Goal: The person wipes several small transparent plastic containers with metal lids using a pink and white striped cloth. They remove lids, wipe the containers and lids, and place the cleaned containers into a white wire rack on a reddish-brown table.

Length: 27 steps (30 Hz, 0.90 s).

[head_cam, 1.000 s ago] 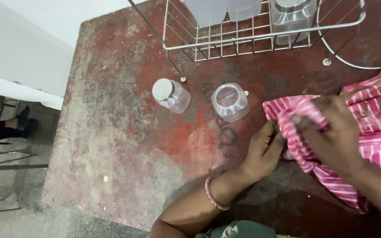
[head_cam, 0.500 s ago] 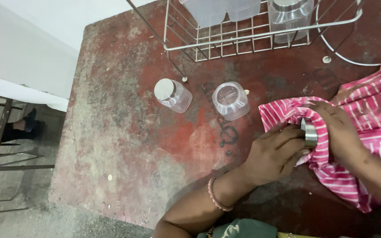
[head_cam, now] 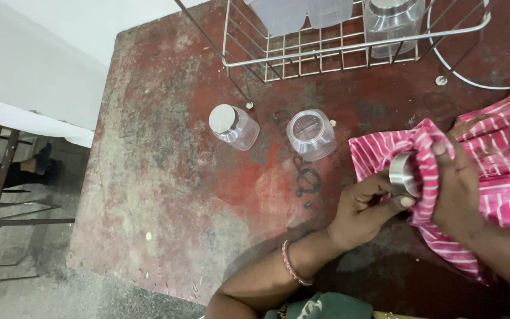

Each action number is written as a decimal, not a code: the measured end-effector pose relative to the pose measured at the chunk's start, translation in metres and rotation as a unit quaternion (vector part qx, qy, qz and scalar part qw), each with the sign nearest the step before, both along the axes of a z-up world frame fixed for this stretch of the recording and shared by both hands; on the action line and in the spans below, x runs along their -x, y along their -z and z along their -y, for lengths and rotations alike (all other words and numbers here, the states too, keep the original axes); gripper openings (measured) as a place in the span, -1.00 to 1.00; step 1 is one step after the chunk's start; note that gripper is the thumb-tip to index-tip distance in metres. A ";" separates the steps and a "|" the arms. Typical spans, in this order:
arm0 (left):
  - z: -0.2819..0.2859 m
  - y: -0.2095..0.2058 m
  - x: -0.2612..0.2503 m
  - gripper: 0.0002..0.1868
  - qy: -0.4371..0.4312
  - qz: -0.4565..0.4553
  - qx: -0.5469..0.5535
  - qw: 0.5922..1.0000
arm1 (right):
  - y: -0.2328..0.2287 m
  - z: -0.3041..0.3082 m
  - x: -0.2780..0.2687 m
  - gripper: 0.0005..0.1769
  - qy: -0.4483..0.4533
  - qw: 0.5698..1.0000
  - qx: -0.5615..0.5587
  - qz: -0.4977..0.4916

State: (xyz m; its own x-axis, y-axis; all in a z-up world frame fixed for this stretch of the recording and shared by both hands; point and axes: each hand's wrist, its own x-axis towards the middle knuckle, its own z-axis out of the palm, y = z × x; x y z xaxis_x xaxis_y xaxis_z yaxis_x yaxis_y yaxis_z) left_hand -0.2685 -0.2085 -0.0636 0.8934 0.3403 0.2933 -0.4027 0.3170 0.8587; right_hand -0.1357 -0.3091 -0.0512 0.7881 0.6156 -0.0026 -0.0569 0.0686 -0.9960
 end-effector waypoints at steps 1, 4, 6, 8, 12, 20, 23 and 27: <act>-0.003 0.009 0.001 -0.91 0.022 -0.012 0.014 1.000 | 0.002 0.002 -0.003 -0.51 0.011 1.000 0.022 0.007; -0.009 0.026 0.000 -0.89 0.071 -0.026 0.052 0.996 | 0.011 0.010 -0.015 -0.52 -0.015 0.997 -0.068 -0.035; -0.012 0.028 -0.001 -0.89 0.059 -0.024 0.067 0.996 | 0.016 0.015 -0.019 -0.53 0.004 0.995 -0.081 -0.062; -0.013 0.022 -0.003 -0.80 0.010 -0.045 0.069 0.997 | 0.018 0.017 -0.021 -0.56 0.005 0.997 -0.071 -0.006; -0.009 0.003 -0.002 -0.50 0.001 -0.203 0.088 0.975 | 0.014 0.005 -0.009 -0.70 -0.031 0.952 0.024 0.303; -0.026 -0.010 0.003 -0.29 -0.020 -0.106 0.089 0.990 | -0.028 -0.001 0.024 -0.51 -0.134 0.774 0.132 0.604; -0.030 -0.009 0.003 -0.30 -0.005 -0.159 0.097 0.983 | -0.039 -0.002 0.025 -0.44 -0.154 0.756 0.144 0.620; -0.027 -0.014 -0.004 -0.35 -0.097 -0.145 -0.029 0.984 | -0.049 0.000 0.021 -0.38 -0.105 0.719 0.261 0.635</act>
